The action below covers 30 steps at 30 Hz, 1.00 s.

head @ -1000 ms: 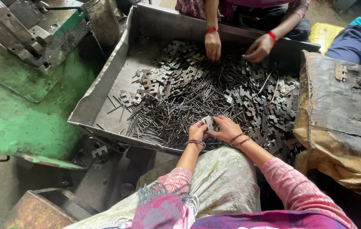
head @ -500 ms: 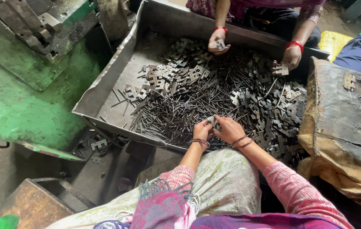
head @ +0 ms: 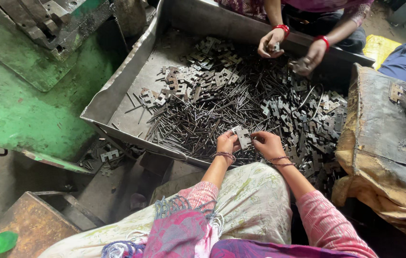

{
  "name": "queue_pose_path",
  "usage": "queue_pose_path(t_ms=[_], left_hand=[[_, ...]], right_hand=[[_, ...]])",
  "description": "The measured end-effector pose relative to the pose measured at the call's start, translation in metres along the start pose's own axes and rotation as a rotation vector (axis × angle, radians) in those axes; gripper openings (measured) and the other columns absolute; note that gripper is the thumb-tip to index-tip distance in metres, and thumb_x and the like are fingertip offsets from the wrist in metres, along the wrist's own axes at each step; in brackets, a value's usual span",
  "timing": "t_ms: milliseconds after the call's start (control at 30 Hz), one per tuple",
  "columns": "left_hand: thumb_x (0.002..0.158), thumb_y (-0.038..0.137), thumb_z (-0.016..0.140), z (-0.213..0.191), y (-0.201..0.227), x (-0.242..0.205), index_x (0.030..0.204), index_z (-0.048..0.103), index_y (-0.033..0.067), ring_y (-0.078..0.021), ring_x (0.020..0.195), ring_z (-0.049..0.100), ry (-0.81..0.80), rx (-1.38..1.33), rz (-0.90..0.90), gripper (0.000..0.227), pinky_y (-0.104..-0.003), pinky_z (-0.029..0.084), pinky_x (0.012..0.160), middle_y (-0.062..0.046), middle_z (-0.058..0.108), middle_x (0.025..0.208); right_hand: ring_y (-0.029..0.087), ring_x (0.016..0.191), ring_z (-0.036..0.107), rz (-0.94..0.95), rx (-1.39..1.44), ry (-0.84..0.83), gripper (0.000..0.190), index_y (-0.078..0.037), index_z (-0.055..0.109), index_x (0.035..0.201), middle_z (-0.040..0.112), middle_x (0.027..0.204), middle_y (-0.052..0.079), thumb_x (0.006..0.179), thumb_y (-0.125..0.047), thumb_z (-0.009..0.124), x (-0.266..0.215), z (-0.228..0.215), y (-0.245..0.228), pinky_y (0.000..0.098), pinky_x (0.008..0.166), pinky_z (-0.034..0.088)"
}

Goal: The person sits on the floor and repeatedly picks up small metal parts from a large bin, separates them by hand, and places them into a cloth bag. The task involves continuous manual sorting of mixed metal components.

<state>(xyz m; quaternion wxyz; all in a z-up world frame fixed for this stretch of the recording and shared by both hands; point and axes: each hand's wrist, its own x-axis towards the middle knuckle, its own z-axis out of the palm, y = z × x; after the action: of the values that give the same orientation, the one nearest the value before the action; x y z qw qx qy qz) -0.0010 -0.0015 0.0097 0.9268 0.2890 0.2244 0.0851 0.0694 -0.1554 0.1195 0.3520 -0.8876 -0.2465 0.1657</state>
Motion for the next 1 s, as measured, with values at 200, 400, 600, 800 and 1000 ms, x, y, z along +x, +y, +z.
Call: queue_pose_path(t_ms=[200,400,600,800,1000], left_hand=[[0.101,0.002,0.048,-0.004,-0.003,0.006,0.125,0.063,-0.0027,-0.0238,0.083,0.077,0.036,0.005,0.023,0.029,-0.036,0.065,0.071,-0.015,0.074,0.103],[0.102,0.002,0.051,-0.008,-0.007,0.01,0.126,0.065,-0.0013,-0.0181,0.079,0.074,0.051,0.028,0.042,0.028,-0.031,0.062,0.065,-0.012,0.075,0.101],[0.101,0.003,0.05,-0.003,-0.001,0.003,0.125,0.065,0.0,-0.0162,0.079,0.075,0.052,0.042,0.023,0.028,-0.029,0.062,0.065,-0.009,0.075,0.099],[0.102,0.003,0.051,0.001,0.002,0.0,0.127,0.065,0.0,-0.0136,0.079,0.072,0.065,0.05,0.054,0.029,-0.028,0.061,0.065,-0.008,0.074,0.1],[0.103,0.003,0.054,-0.009,-0.01,0.012,0.127,0.063,-0.0013,-0.0097,0.071,0.067,0.011,-0.015,0.108,0.026,-0.022,0.051,0.053,-0.006,0.073,0.095]], right_hand=[[0.018,0.071,0.07,-0.146,-0.096,0.042,0.03,-0.013,0.08,0.113,0.073,0.085,0.011,0.083,-0.015,0.077,-0.001,-0.001,-0.002,0.0307,0.067,0.056],[0.027,0.075,0.073,-0.256,-0.195,-0.04,0.03,-0.014,0.077,0.116,0.075,0.091,0.016,0.087,-0.016,0.072,-0.003,-0.004,-0.01,0.0357,0.069,0.057],[0.029,0.074,0.073,-0.068,-0.286,-0.062,0.032,-0.016,0.07,0.12,0.076,0.083,0.014,0.09,-0.024,0.071,-0.013,-0.015,-0.044,0.0403,0.067,0.057],[0.028,0.087,0.069,-0.374,-0.49,0.089,0.03,-0.014,0.069,0.108,0.068,0.1,0.007,0.088,-0.036,0.074,-0.022,-0.019,-0.071,0.0402,0.066,0.058],[0.025,0.099,0.065,-0.395,-0.672,-0.037,0.048,-0.009,0.068,0.104,0.061,0.1,0.006,0.08,-0.049,0.079,-0.014,-0.015,-0.086,0.038,0.07,0.059]])
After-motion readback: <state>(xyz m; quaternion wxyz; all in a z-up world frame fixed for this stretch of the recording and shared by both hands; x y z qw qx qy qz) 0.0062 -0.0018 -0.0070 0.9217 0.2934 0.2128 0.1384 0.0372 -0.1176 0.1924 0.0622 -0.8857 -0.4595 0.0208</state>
